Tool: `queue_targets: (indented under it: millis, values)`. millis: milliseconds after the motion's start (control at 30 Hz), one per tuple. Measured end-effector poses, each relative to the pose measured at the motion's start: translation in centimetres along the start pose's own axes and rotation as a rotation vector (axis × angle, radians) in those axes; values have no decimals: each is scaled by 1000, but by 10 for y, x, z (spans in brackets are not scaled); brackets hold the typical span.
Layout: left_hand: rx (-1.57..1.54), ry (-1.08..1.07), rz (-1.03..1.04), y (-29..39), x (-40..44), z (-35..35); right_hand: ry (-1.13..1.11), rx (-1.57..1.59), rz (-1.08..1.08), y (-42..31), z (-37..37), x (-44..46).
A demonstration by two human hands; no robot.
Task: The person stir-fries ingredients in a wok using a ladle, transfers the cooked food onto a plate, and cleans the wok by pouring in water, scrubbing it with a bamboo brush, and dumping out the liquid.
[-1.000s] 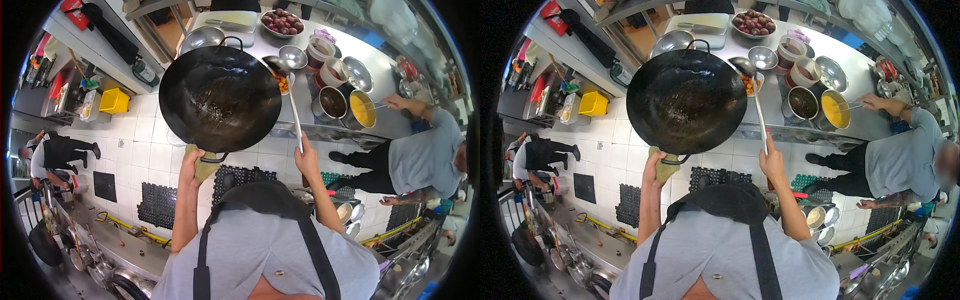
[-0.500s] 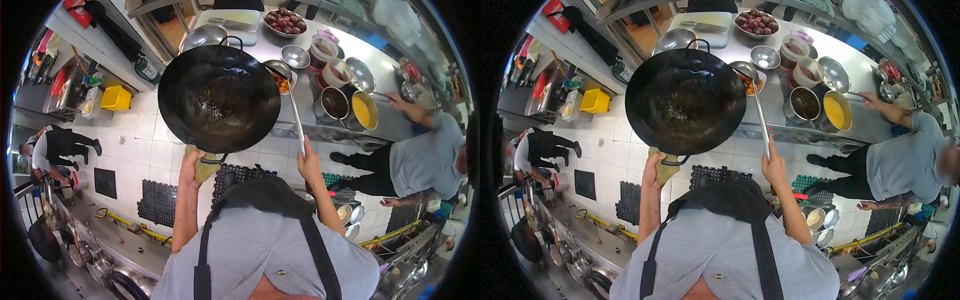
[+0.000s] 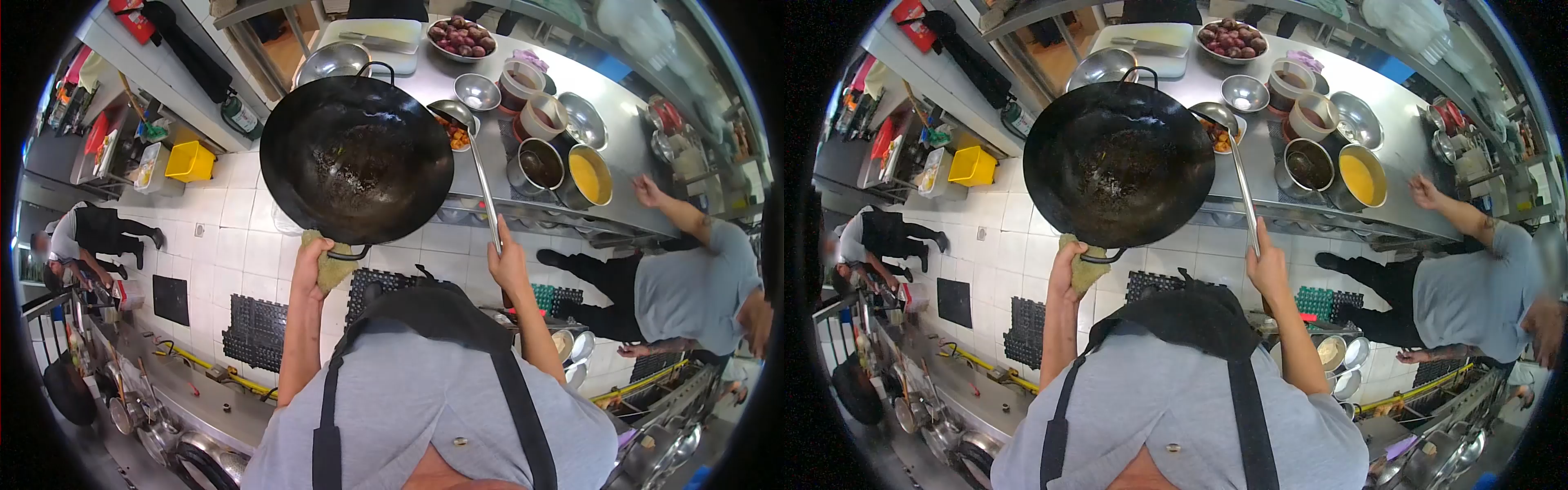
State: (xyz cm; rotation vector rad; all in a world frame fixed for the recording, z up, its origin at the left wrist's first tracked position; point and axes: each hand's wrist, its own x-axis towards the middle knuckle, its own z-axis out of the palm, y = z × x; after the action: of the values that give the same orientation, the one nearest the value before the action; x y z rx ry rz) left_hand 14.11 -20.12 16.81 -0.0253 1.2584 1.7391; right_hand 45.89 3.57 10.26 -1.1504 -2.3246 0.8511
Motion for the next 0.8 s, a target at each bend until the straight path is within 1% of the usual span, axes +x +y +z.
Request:
queue_targets:
  millis: [167,267,367,467,500,600,667,733,800]
  values:
    - [-30,13,-10,-6,-5,-6,-81,-11,158,-10,-11,-6]
    - [-33,34,-17,-10,-11,-5,-25,-8,-11,4,-13,-7]
    - [-38,38,-12,-10,-12,-4,23,-16,-27,9,-5,-14]
    - [-78,12,-16,-13,-18,-2,-12,-53,-36,11,-7,-12]
    - [-94,-4,-14,-13,-18,-1,-7,-25,-20,9,-9,-12]
    - [-82,42,-6,-11,-24,2,12,49,21,4,-13,-12]
    - [-88,20,-22,-16,-25,-4,23,68,37,7,-13,-14]
    - [-91,14,-31,-15,-28,-12,39,108,-19,27,-7,-10]
    - [-89,13,-48,-15,-33,-15,-100,484,334,2,-12,-10]
